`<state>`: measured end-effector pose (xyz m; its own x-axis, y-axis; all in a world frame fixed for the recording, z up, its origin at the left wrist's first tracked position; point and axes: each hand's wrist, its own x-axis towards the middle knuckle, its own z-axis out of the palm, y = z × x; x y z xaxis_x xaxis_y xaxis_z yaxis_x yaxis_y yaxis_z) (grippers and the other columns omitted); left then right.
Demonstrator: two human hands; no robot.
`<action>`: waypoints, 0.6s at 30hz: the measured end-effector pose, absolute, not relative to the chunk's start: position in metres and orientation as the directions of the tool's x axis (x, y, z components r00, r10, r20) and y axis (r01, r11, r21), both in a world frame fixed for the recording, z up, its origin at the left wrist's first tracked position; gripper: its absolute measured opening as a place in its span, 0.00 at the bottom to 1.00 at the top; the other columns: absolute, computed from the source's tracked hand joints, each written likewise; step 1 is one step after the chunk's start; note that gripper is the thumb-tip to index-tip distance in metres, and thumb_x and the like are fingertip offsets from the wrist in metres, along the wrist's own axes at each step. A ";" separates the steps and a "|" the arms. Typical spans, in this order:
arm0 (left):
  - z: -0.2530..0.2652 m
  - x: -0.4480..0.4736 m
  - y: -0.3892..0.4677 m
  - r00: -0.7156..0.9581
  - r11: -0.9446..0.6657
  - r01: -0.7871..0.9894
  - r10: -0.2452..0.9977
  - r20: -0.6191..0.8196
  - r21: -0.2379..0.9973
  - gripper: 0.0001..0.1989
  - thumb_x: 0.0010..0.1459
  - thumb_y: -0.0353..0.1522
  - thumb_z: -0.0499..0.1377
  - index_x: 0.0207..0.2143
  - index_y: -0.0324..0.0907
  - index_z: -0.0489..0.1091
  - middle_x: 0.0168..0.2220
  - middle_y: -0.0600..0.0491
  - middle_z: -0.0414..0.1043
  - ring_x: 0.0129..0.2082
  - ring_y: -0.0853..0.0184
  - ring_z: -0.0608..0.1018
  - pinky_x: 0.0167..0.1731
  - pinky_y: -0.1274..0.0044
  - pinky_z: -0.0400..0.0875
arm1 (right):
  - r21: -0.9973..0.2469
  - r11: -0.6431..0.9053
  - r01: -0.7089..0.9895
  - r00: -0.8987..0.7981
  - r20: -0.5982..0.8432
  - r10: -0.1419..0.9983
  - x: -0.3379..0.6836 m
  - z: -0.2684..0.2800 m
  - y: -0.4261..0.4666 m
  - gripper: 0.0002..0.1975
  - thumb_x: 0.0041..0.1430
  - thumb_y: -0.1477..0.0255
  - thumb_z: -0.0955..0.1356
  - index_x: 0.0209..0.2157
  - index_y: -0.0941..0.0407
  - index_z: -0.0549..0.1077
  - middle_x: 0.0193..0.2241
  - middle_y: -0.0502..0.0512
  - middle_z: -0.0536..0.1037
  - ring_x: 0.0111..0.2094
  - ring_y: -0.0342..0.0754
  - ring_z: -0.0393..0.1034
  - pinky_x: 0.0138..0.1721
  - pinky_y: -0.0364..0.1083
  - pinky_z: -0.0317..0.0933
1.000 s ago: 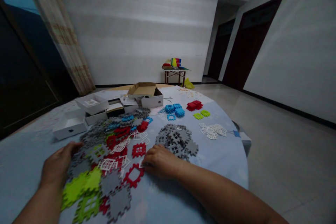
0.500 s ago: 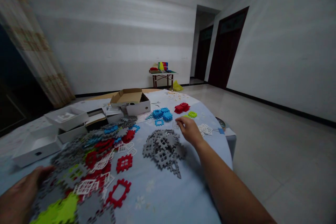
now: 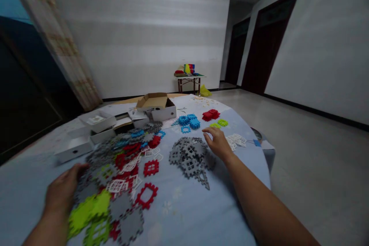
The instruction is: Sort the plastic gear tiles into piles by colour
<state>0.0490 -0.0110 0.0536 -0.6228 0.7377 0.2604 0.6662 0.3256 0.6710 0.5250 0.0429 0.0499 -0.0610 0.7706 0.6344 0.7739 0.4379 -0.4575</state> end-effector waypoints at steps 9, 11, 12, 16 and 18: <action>0.079 0.071 -0.022 -0.545 0.255 0.632 0.818 0.185 0.732 0.25 0.53 0.44 0.51 0.43 0.33 0.70 0.43 0.49 0.73 0.46 0.62 0.71 0.46 0.77 0.62 | -0.398 0.646 0.652 -0.318 0.630 0.709 0.493 0.045 0.026 0.10 0.58 0.73 0.62 0.40 0.54 0.72 0.40 0.56 0.75 0.43 0.50 0.67 0.46 0.52 0.59; 0.094 0.081 -0.026 -0.495 0.219 0.666 0.845 0.203 0.713 0.25 0.51 0.44 0.53 0.43 0.34 0.70 0.42 0.50 0.73 0.45 0.62 0.71 0.45 0.77 0.62 | -0.407 0.640 0.652 -0.303 0.634 0.712 0.494 0.045 0.027 0.10 0.58 0.73 0.62 0.39 0.54 0.72 0.39 0.56 0.75 0.43 0.50 0.67 0.46 0.52 0.59; 0.101 0.087 -0.027 -0.462 0.199 0.683 0.863 0.204 0.703 0.25 0.50 0.45 0.54 0.42 0.35 0.70 0.41 0.51 0.74 0.43 0.62 0.72 0.44 0.77 0.62 | -0.415 0.637 0.650 -0.296 0.634 0.715 0.495 0.045 0.028 0.10 0.58 0.73 0.62 0.39 0.54 0.72 0.39 0.56 0.75 0.43 0.50 0.67 0.45 0.52 0.60; 0.111 0.120 -0.030 -0.280 0.088 0.740 0.942 0.186 0.667 0.24 0.48 0.48 0.54 0.38 0.39 0.72 0.35 0.52 0.75 0.38 0.62 0.73 0.39 0.76 0.65 | -0.445 0.637 0.629 -0.295 0.622 0.725 0.495 0.044 0.029 0.10 0.58 0.73 0.62 0.39 0.54 0.72 0.37 0.56 0.76 0.42 0.50 0.67 0.45 0.51 0.61; 0.105 0.138 -0.029 -0.136 0.011 0.798 0.977 0.162 0.603 0.22 0.49 0.48 0.53 0.35 0.40 0.73 0.36 0.50 0.75 0.37 0.61 0.73 0.38 0.75 0.65 | -0.451 0.645 0.617 -0.310 0.614 0.726 0.492 0.043 0.029 0.10 0.58 0.73 0.62 0.39 0.54 0.72 0.37 0.56 0.76 0.41 0.49 0.68 0.45 0.51 0.61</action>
